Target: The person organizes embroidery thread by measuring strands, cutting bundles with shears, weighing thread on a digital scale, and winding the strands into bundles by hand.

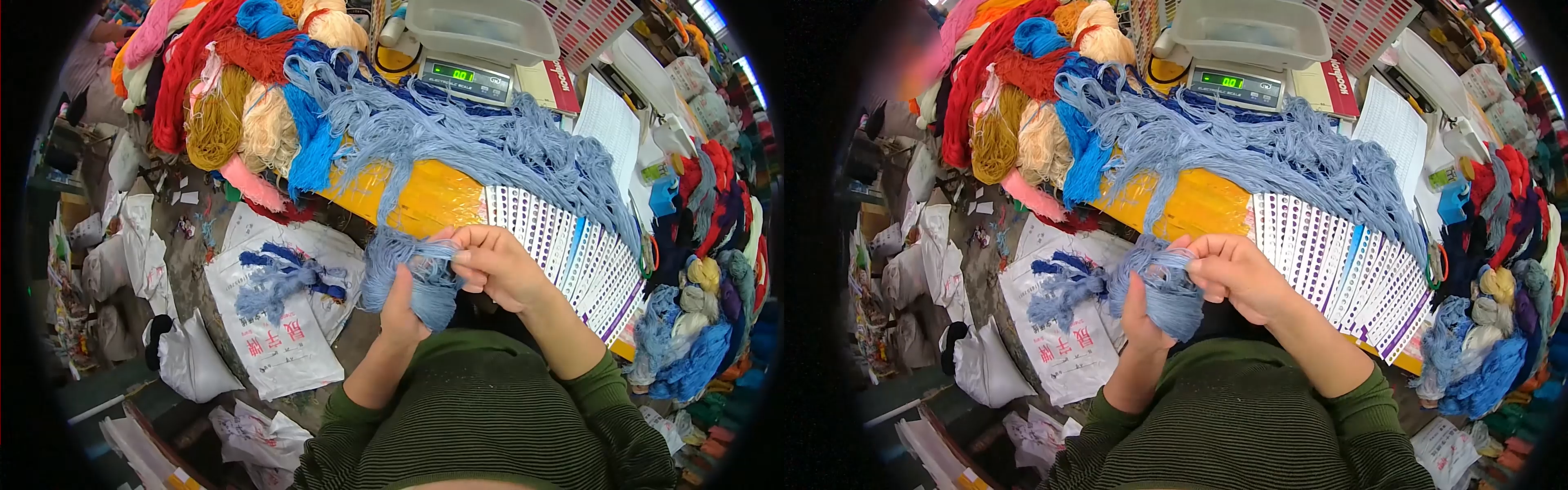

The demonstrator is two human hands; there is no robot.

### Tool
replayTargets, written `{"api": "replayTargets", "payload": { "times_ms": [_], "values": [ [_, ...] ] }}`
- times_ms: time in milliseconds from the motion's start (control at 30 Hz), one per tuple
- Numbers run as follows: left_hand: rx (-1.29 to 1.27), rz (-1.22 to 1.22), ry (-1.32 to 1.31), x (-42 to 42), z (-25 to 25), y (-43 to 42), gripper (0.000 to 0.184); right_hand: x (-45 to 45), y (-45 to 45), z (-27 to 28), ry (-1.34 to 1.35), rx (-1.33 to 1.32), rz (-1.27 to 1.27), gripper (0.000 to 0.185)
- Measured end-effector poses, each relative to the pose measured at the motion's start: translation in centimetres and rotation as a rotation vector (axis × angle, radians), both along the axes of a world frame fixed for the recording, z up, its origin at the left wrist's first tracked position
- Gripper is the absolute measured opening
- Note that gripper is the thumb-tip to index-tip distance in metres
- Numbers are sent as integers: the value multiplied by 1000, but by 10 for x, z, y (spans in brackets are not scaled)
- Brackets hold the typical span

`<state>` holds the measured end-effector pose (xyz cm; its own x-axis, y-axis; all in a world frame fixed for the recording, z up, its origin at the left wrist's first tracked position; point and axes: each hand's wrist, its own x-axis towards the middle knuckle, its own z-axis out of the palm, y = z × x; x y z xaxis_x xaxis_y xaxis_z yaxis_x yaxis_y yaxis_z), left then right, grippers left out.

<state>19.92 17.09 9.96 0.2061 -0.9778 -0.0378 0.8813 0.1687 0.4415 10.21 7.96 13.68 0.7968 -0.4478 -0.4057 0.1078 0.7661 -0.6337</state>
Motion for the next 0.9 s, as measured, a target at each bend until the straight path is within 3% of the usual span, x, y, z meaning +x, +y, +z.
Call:
{"api": "replayTargets", "payload": {
  "times_ms": [100, 233, 333, 400, 533, 567, 633, 667, 700, 733, 800, 833, 900],
  "values": [
    [42, 54, -106, -3, -2, -1, 53, 6, 5, 12, 223, -212, 85, 8],
    [112, 101, -410, -4, -1, -3, 44, 7, 9, 7, 208, -306, -12, 8],
    [172, -11, -157, 1, 2, -8, 39, 6, 13, 3, 124, -283, -109, 7],
    [195, 29, -139, 0, 7, -11, 36, 9, 13, 2, 67, -278, -200, 9],
    [73, -35, 19, 16, -18, -3, 29, 5, 2, 1, -17, 130, -41, 9],
    [278, 18, -273, 21, 13, -4, 24, 4, -4, 2, -90, 246, 63, 10],
    [-109, -1, 260, 50, -14, 3, 22, 0, -14, 5, -111, 352, 231, 11],
    [-182, -23, 704, 74, -24, 13, 23, -4, -23, 9, -23, 186, 235, 11],
    [-356, 41, 967, 95, -32, 27, 23, -12, -38, 15, 65, 19, 239, 12],
    [-422, 73, 972, 119, -52, 47, 21, -19, -55, 20, 152, -149, 244, 12],
    [-423, 191, 820, 174, -107, 104, 19, -32, -99, 17, 291, -270, 7, 12],
    [-388, 279, 780, 197, -133, 137, 19, -45, -130, 7, 318, -219, -118, 11],
    [-47, 656, 572, 234, -169, 197, 18, -50, -182, 5, 433, -197, -442, 9]
  ]
}}
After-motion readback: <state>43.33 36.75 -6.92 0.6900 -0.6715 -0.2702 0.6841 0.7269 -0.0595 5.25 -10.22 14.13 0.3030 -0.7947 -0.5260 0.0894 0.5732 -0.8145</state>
